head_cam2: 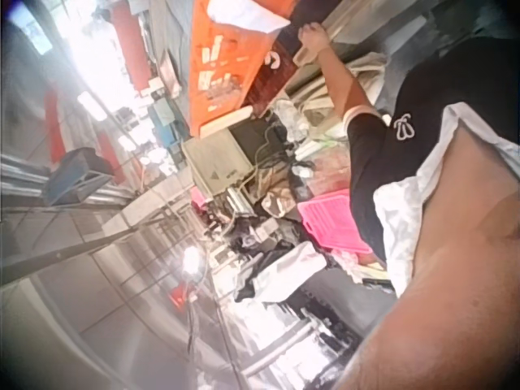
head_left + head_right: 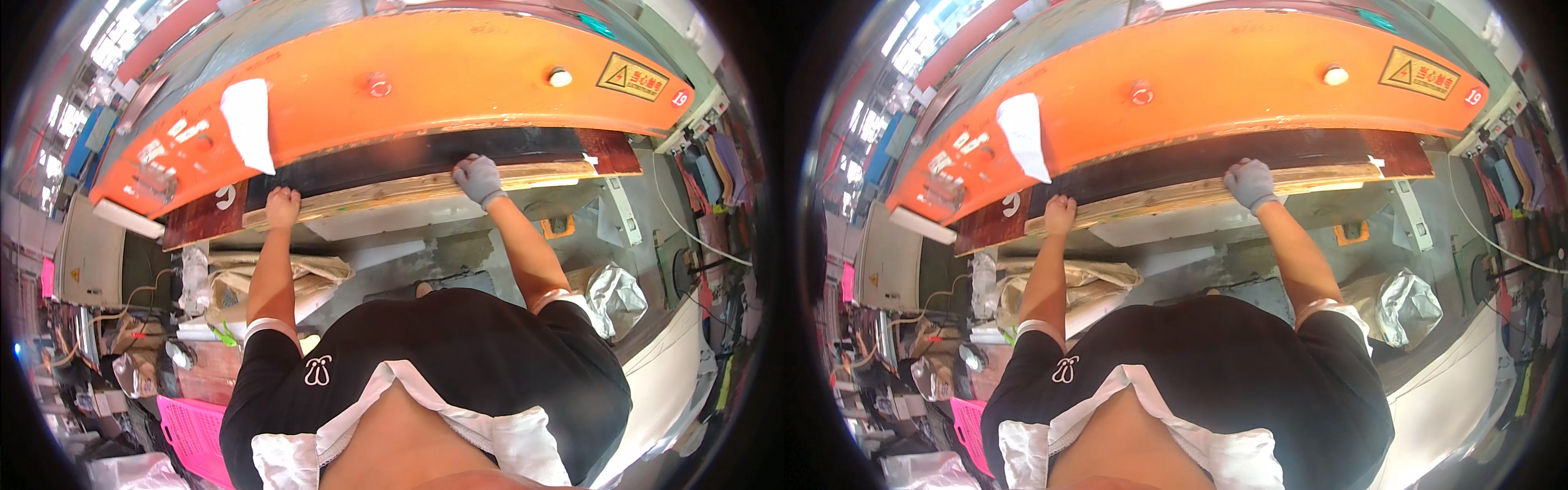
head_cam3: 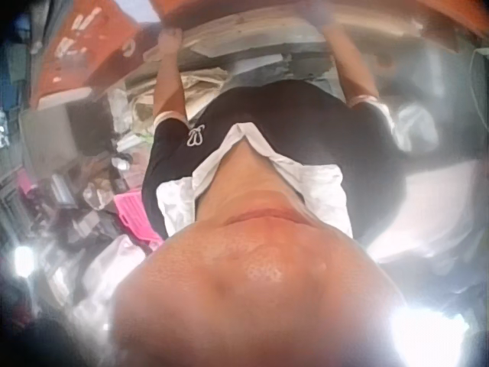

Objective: The person operates a die-cutting machine to cut shapes from white sheets. They place sheets into the machine, press down to cut, then remove and separate the cut pieces by hand, stacking them on the table.

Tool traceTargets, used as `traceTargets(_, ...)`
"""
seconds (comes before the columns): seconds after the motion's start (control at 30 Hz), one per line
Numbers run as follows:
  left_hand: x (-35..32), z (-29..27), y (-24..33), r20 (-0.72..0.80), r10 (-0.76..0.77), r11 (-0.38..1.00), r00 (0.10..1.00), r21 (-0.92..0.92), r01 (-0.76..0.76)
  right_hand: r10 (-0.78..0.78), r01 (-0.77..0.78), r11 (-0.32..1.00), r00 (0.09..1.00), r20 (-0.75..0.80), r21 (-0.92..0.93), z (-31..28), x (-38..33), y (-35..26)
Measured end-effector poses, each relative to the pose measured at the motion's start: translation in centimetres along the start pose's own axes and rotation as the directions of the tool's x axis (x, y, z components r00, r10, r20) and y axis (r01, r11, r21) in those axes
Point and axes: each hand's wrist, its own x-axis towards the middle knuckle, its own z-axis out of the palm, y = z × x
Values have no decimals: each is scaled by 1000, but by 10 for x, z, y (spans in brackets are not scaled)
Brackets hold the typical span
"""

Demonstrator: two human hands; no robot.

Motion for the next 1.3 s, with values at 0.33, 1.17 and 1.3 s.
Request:
traceTargets(0.33,-77,-7,31,227,-106,994,968,48,98,59,-65,997,988,-143,-38,26,-82,-10)
traceTargets(1.17,-87,30,138,419,229,960,879,-245,-133,121,-119,981,993,-5,155,100,15,-66)
traceTargets(1.3,-98,31,135,343,254,950,904,-263,-167,413,-321,504,905,103,802,82,11,-43)
